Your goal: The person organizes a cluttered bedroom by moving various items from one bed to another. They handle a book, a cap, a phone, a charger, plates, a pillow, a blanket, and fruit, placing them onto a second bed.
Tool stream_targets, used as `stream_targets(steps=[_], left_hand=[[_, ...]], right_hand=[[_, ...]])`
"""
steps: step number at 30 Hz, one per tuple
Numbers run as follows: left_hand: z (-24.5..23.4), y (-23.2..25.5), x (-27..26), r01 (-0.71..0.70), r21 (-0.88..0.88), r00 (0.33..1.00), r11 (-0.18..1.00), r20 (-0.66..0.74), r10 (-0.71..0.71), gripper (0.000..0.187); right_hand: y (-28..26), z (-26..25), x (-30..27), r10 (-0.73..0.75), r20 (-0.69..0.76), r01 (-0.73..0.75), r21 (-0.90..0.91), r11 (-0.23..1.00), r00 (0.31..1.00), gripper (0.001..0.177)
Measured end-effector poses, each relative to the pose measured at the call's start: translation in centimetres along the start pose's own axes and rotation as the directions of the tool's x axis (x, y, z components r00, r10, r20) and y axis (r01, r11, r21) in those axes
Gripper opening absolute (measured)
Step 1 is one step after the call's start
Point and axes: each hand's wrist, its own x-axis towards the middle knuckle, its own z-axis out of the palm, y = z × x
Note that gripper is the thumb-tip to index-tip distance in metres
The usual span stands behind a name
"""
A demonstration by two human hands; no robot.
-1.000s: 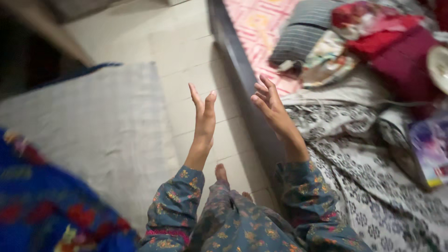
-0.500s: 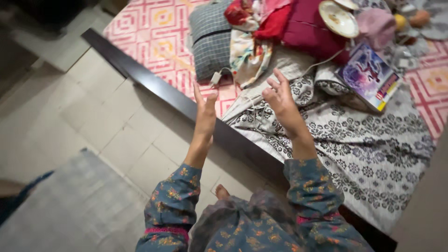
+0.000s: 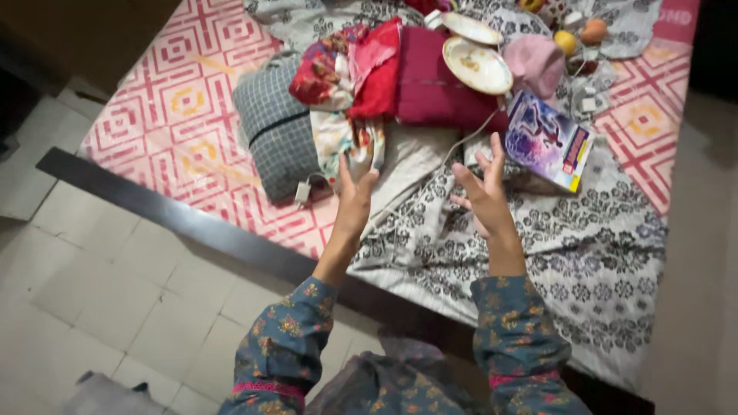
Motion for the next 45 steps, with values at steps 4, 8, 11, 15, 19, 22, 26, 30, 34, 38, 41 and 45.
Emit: stream_targets(steps=[4, 8, 11, 15, 19, 22, 26, 30, 34, 38, 41, 45], left_hand=[[0.7, -0.2, 5.6, -0.061, 0.132, 0.997, 0.989, -0.029, 0.065, 0.098], [2.0, -1.3, 10.3, -0.112, 0.042, 0.994, 0.993, -0.001, 0.112, 0.096], [4.6, -3.0, 14.9, -0.085, 0.046, 0.996, 0.995, -0.023, 0.087, 0.101], [8.6, -5.9, 21.9, -0.055, 0.092, 0.996, 0.994, 0.082, 0.048, 0.103], [14.3, -10.7, 29.0, -0.005, 0.142, 0.975, 0.99, 0.223, -0.027, 0.087], [18.2, -15.4, 33.3, 0.015, 0.081, 0.925, 0.997, 0.377, -0.045, 0.065], [21.2, -20.2, 37.1, -0.505, 0.153, 0.8, 0.85, 0.453, 0.394, 0.047], [22.7, -21.7, 37.2, -0.323, 0.257, 0.877, 0.911, 0.443, 0.186, 0.053], [22.2, -21.2, 36.6, -0.227, 0.263, 0.918, 0.938, 0.378, 0.116, 0.059], [21.1, -19.0, 35.1, 0.037, 0.206, 0.959, 0.978, 0.267, -0.092, 0.053], [20.6, -18.6, 34.4, -0.036, 0.132, 0.989, 0.991, 0.147, 0.017, 0.042], [19.3, -19.6, 33.2, -0.015, 0.131, 0.994, 0.991, 0.105, 0.002, 0.038]], right_hand=[[0.5, -1.2, 5.8, 0.017, -0.08, -0.019, -0.024, 1.0, 0.997, 0.111], [1.8, -3.0, 12.8, -0.071, -0.108, 0.062, -0.084, 0.995, 0.992, 0.107], [4.1, -4.9, 19.0, -0.126, -0.142, 0.094, -0.213, 0.973, 0.982, 0.095], [6.6, -6.7, 26.5, -0.271, -0.054, 0.207, -0.511, 0.834, 0.961, 0.071], [6.7, -8.2, 34.0, -0.48, 0.028, 0.283, -0.837, 0.468, 0.877, 0.052], [7.2, -9.2, 39.1, -0.339, -0.058, 0.13, -0.853, 0.505, 0.939, 0.05], [9.7, -9.4, 44.5, -0.39, 0.042, 0.143, -0.962, 0.234, 0.92, 0.048], [11.4, -8.6, 48.8, -0.33, 0.041, 0.114, -0.972, 0.204, 0.943, 0.049], [13.4, -7.4, 51.8, -0.171, -0.106, -0.074, -0.98, 0.185, 0.98, 0.039], [15.3, -7.4, 52.1, -0.352, -0.06, -0.005, -0.988, 0.156, 0.934, 0.027], [15.8, -7.1, 49.2, -0.465, 0.046, 0.081, -0.995, 0.056, 0.884, 0.023], [13.3, -5.5, 42.7, -0.52, 0.049, 0.197, -0.952, 0.233, 0.853, 0.039]])
